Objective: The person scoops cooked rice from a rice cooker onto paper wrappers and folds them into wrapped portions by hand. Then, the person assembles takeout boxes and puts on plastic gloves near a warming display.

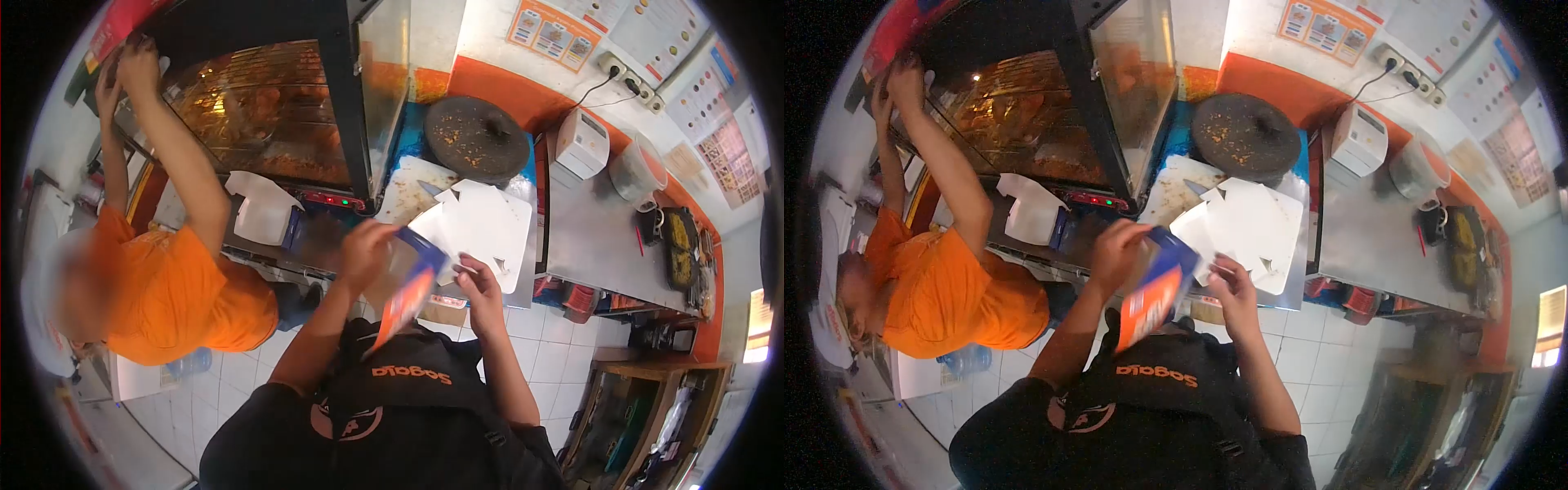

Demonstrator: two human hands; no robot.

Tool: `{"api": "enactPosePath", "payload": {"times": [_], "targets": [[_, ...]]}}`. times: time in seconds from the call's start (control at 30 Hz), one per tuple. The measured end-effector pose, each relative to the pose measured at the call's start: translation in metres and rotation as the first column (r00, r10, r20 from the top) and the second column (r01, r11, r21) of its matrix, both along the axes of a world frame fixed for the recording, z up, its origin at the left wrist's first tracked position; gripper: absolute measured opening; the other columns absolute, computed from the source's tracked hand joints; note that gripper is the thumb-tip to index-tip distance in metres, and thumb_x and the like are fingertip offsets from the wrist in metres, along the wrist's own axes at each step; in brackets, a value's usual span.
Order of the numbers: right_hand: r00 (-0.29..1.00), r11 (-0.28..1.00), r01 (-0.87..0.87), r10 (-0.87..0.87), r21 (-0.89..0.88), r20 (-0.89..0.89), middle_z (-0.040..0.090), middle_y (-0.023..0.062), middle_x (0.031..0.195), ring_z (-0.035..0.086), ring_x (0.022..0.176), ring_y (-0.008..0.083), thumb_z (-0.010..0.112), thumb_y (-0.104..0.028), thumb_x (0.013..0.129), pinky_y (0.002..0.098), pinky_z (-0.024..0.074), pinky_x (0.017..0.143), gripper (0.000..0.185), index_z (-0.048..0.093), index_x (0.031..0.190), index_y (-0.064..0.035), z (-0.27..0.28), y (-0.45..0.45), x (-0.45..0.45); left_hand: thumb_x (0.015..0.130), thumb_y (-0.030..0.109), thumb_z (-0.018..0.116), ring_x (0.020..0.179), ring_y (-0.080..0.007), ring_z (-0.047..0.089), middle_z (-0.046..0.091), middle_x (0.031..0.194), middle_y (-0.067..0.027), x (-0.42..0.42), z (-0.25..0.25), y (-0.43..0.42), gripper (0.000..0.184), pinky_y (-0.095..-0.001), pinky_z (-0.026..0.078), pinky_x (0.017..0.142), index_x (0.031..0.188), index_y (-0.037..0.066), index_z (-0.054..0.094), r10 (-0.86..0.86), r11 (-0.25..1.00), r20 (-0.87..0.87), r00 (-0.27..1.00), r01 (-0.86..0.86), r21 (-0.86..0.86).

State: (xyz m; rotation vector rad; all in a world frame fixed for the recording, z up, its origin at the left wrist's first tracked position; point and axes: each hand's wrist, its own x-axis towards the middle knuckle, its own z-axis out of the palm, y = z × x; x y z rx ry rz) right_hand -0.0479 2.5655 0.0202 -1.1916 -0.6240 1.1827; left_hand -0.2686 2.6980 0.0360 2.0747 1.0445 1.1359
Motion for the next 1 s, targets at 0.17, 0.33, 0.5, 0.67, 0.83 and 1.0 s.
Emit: {"api": "enactPosePath", "payload": {"times": [0.17, 0.33, 0.5, 0.67, 0.83, 1.0], "targets": [[0.681, 0.716, 0.634, -0.337, -0.293, 0.651, 0.052, 0.0105, 0.102, 0.054, 0.085, 0.0217, 0.079, -0.032, 0.081, 0.0379, 0.0476, 0.079, 0.051, 0.052, 0.113, -0.0021, -0.116, -0.027, 0.056, 0.091, 0.008, 0.059, 0.074, -0.0288, 0.069, 0.069, 0.092, -0.019, -0.121, -0.175, 0.03, 0.016, -0.0373, 0.055, 0.065, 0.099, -0.002, 0.068, 0.441, 0.836, -0.14, 0.887, -0.462, -0.295], [0.976, 0.688, 0.196, -0.206, -0.698, 0.071, 0.05, 0.0139, 0.107, 0.057, 0.088, 0.0287, 0.079, -0.051, 0.075, 0.0466, 0.0515, 0.077, 0.079, 0.043, 0.125, -0.0019, -0.108, -0.021, 0.052, 0.094, 0.015, 0.058, 0.066, -0.0238, 0.067, 0.065, 0.084, -0.0142, -0.145, -0.189, 0.026, 0.023, -0.0339, 0.058, 0.052, 0.104, -0.006, 0.06, 0.732, 0.458, 0.032, 0.681, -0.456, -0.763], [0.991, 0.801, -0.039, -0.044, -0.597, -0.123, 0.059, 0.0176, 0.098, 0.067, 0.081, 0.0328, 0.074, -0.039, 0.082, 0.0454, 0.0578, 0.067, 0.063, 0.044, 0.118, 0.0046, -0.114, 0.006, 0.028, 0.095, 0.024, 0.059, 0.073, -0.023, 0.064, 0.059, 0.091, -0.0131, -0.145, -0.191, 0.031, 0.029, -0.0372, 0.06, 0.058, 0.106, -0.002, 0.055, 0.861, 0.377, 0.184, 0.474, -0.355, -0.855], [0.947, 0.877, 0.286, -0.321, -0.386, -0.029, 0.057, 0.0209, 0.087, 0.064, 0.064, 0.0304, 0.055, -0.013, 0.084, 0.0446, 0.0609, 0.053, 0.035, 0.041, 0.109, 0.0085, -0.149, 0.013, 0.027, 0.094, 0.032, 0.056, 0.063, -0.019, 0.055, 0.052, 0.084, -0.0074, -0.133, -0.173, 0.004, 0.03, -0.0363, 0.052, 0.049, 0.106, 0.005, 0.051, 0.877, 0.406, 0.259, 0.405, -0.335, -0.85], [0.899, 0.905, 0.346, -0.396, -0.249, -0.188, 0.051, 0.0131, 0.105, 0.06, 0.095, 0.035, 0.051, -0.017, 0.089, 0.0556, 0.06, 0.07, 0.022, 0.044, 0.106, -0.0059, -0.09, 0.001, 0.039, 0.093, 0.029, 0.053, 0.076, -0.0283, 0.055, 0.055, 0.085, -0.0112, -0.157, -0.299, -0.026, 0.028, -0.043, 0.046, 0.069, 0.099, 0.002, 0.054, 0.914, 0.384, 0.196, 0.356, -0.599, -0.703], [0.827, 0.822, 0.549, -0.506, 0.155, -0.247, 0.054, 0.0093, 0.111, 0.055, 0.1, 0.0244, 0.048, -0.009, 0.086, 0.0513, 0.055, 0.077, 0.045, 0.045, 0.131, -0.0093, 0.049, 0.023, 0.031, 0.087, 0.018, 0.055, 0.093, -0.0393, 0.057, 0.059, 0.095, -0.0222, -0.151, -0.272, -0.098, 0.025, -0.046, 0.044, 0.084, 0.096, -0.004, 0.058, 0.853, 0.4, -0.058, 0.519, -0.721, -0.565]]}}
